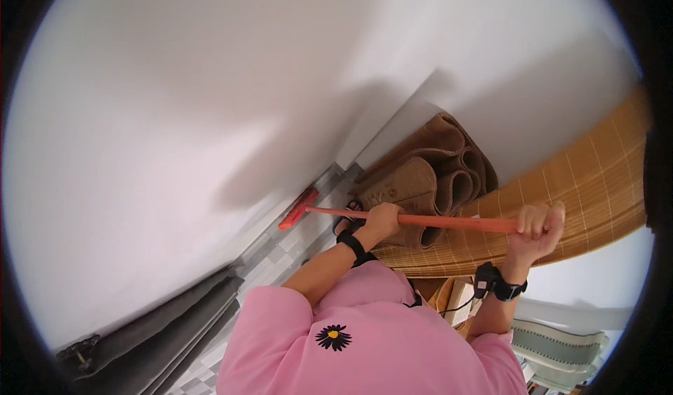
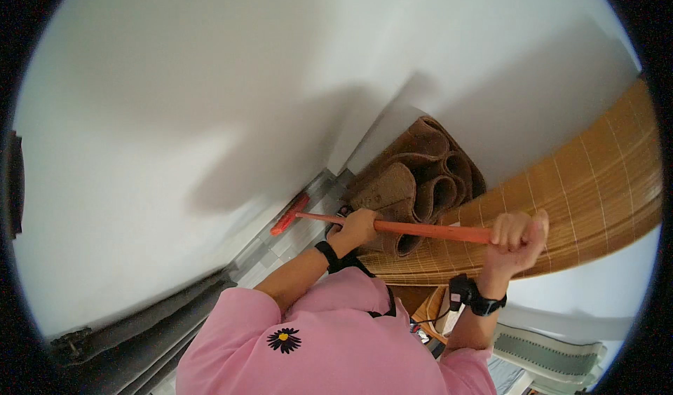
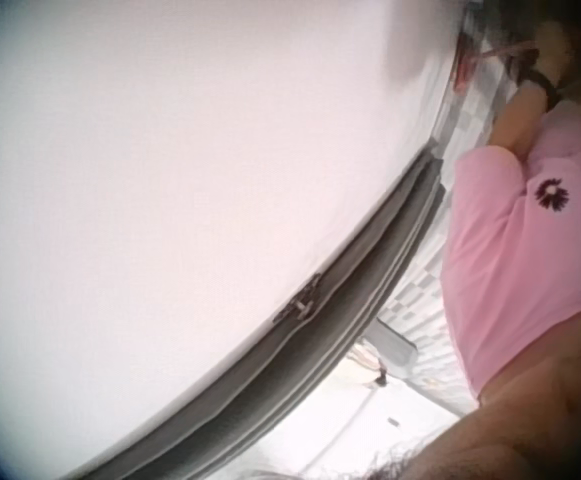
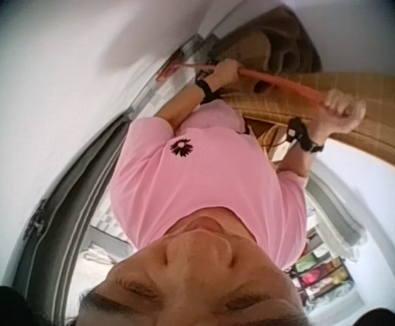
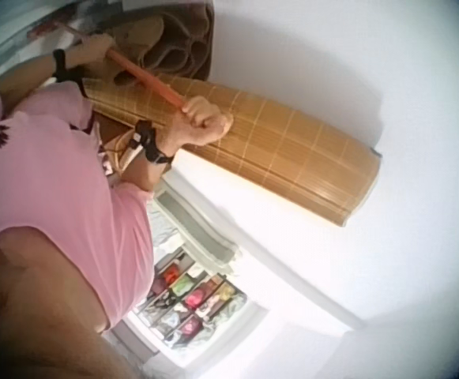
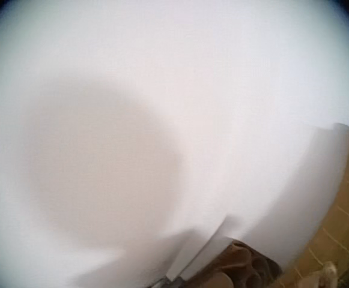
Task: The recorder uses a broom to sweep the floor in a bedroom, focusing on areas behind curtains and under furniture.
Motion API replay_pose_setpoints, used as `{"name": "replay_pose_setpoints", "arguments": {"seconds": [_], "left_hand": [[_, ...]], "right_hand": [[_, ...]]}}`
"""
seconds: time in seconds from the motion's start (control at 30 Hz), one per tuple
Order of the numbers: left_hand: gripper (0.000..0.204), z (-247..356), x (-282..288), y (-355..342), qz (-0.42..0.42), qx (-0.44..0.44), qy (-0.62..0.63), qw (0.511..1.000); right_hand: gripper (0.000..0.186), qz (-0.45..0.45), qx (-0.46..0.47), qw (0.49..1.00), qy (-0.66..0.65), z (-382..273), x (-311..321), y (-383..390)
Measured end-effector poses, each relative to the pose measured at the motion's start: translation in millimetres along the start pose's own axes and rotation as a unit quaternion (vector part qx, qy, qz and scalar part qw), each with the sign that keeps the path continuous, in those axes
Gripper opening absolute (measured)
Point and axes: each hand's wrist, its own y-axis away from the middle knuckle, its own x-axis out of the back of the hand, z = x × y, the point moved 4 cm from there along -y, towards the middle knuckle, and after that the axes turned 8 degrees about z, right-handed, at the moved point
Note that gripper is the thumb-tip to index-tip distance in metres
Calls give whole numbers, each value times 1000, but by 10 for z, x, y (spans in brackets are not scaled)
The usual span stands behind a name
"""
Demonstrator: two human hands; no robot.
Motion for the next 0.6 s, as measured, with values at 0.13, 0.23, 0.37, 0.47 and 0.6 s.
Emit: {"name": "replay_pose_setpoints", "arguments": {"seconds": [0.13,0.23,0.37,0.47,0.6], "left_hand": [[21,359,218,-96,36,-57,68,995],[24,717,396,-188,21,-100,81,991],[27,420,457,-451,57,-100,57,992],[20,-14,150,-610,68,-63,69,993],[19,-445,-317,-362,123,-44,6,991]], "right_hand": [[30,29,56,998,-17,-371,-99,-157],[31,58,152,985,49,-707,-228,-226],[33,-22,105,994,18,-293,-198,-293],[31,-34,54,996,61,346,-27,-262],[29,-111,-62,989,-77,675,82,-241]]}}
